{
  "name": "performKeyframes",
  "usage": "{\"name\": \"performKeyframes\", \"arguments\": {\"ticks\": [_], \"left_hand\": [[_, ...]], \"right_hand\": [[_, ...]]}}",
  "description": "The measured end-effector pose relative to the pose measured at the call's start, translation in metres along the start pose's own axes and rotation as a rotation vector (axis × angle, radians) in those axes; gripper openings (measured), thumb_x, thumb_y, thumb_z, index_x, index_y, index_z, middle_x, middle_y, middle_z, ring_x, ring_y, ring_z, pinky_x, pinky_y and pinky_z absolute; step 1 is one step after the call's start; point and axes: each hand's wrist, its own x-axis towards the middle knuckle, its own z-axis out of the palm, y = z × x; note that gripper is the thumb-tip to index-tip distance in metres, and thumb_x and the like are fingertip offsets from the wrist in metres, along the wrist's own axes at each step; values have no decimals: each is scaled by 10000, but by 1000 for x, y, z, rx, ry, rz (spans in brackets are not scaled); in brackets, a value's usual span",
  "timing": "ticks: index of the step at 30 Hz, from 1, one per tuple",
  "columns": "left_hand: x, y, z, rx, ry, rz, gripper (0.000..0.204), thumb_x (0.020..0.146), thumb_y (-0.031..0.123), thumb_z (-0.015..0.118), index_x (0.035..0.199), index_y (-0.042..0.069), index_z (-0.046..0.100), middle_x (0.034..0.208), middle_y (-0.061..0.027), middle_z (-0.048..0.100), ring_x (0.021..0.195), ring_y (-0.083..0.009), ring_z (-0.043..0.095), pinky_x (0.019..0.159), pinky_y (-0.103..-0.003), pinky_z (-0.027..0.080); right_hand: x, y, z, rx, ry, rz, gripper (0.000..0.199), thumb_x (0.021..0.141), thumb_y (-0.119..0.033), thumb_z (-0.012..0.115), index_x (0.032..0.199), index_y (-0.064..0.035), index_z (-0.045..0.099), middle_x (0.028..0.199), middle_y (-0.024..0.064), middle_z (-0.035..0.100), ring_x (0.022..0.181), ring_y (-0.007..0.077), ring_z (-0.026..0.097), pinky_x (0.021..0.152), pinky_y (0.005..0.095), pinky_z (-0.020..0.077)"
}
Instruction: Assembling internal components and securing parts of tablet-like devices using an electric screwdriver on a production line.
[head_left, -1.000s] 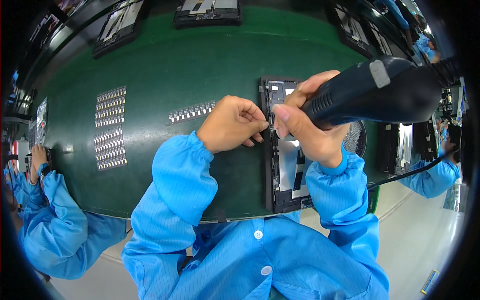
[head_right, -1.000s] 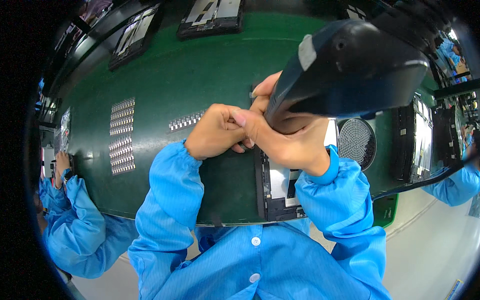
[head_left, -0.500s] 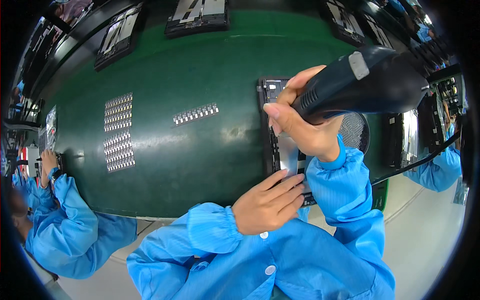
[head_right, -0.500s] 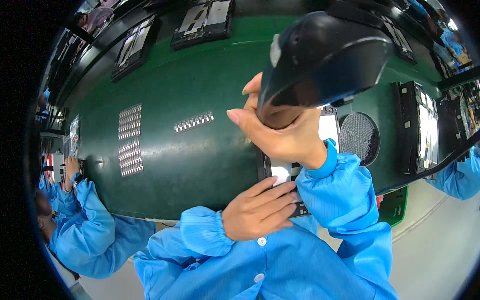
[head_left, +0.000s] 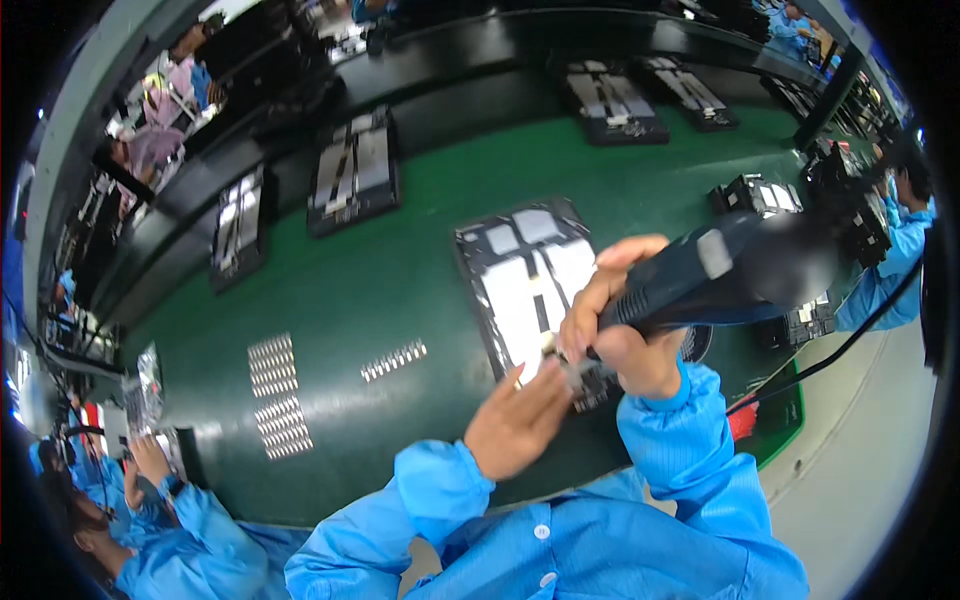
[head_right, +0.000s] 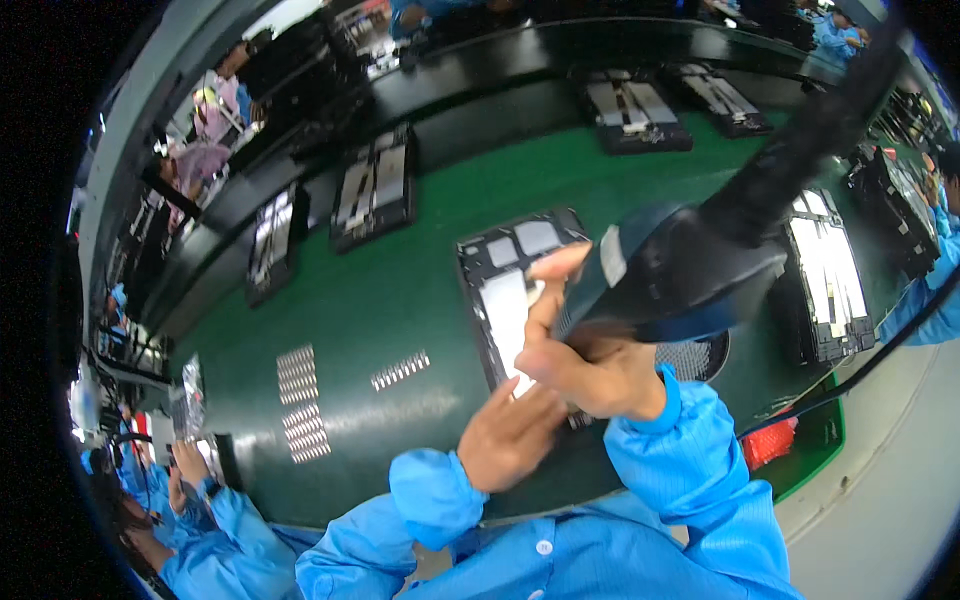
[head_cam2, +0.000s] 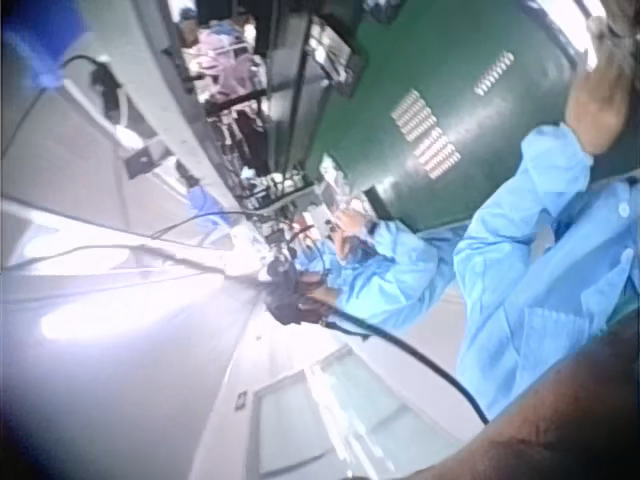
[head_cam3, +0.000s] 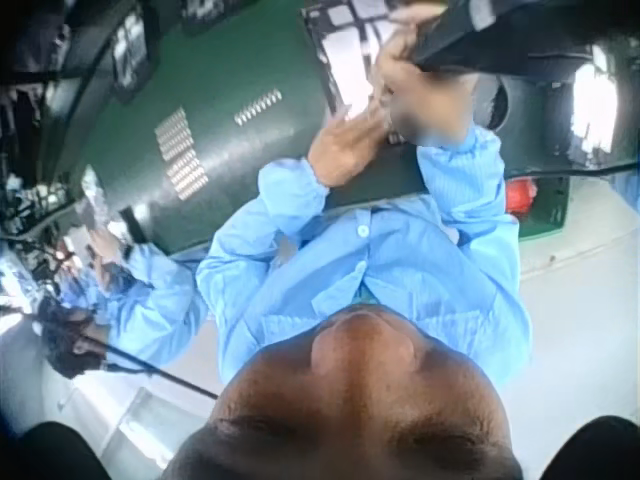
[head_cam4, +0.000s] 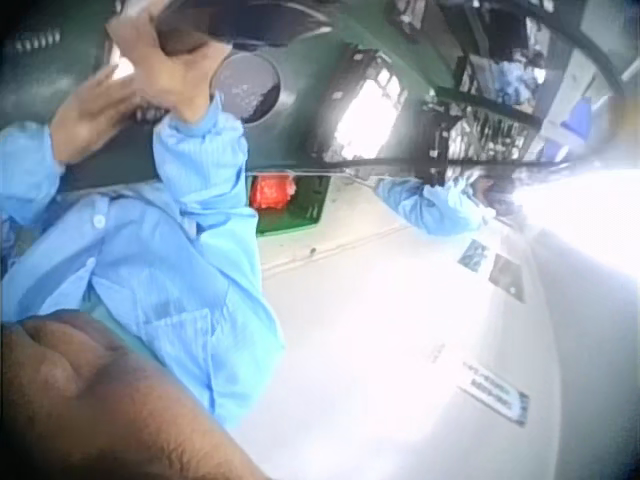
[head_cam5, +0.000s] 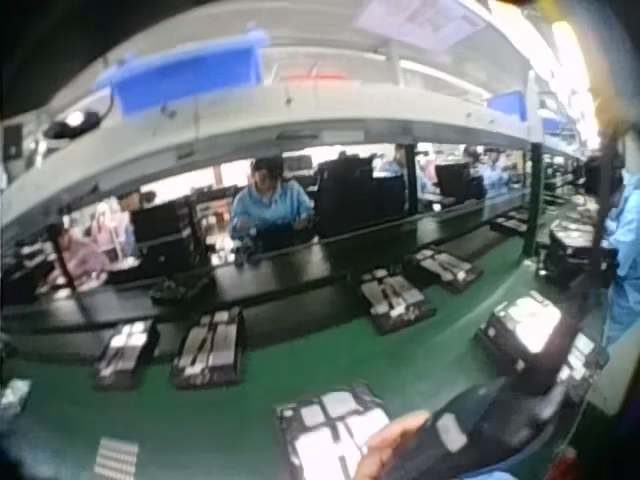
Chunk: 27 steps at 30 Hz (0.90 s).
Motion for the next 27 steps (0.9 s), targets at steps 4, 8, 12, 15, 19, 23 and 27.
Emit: {"name": "performKeyframes", "arguments": {"ticks": [4,8,12,15,19,23,27], "left_hand": [[67,-86,-5,306,33,-137,379,774,119,595,1136,10,562,1203,-172,548,1191,-335,470,971,-503,370],[120,-163,-8,607,35,-445,443,776,102,600,1209,53,518,1311,-161,463,1255,-323,395,991,-516,348],[138,-187,-37,669,-259,-548,619,688,56,643,1266,73,423,1353,-124,384,1265,-309,355,962,-526,359],[111,-225,-91,906,-439,-617,666,652,31,657,1263,97,401,1323,-115,388,1258,-289,349,942,-515,361],[31,-325,-134,811,-546,-648,781,634,-9,665,1327,94,321,1411,-143,313,1305,-331,307,1010,-600,301],[47,-305,-149,493,-411,-530,764,533,-69,612,1261,100,453,1288,-173,474,1226,-356,416,1005,-389,395],[65,-302,-157,712,-84,-714,487,594,18,572,1079,58,596,963,-185,645,895,-387,614,807,-423,491]], "right_hand": [[-14,4,-17,47,49,151,539,765,-172,744,1151,-20,400,675,104,573,598,193,591,577,319,505],[-2,24,-29,-77,-84,16,631,724,-115,776,1229,-14,412,1066,172,559,867,241,627,751,346,519],[-2,18,-38,-254,31,6,631,723,-47,770,1267,4,454,826,18,579,575,25,447,505,179,364],[-9,10,-43,-174,-51,353,780,743,0,733,1382,-32,286,1137,151,602,809,122,634,657,231,513],[-1,3,-38,-275,-76,155,637,754,-120,742,1295,-62,409,588,33,537,503,88,492,508,242,414],[-1,10,-37,-152,-33,101,600,780,-111,715,1291,-57,406,798,102,665,612,142,617,551,260,468],[3,26,-37,-136,21,63,577,782,-120,715,1272,-38,421,862,110,672,661,119,608,572,257,464]]}}
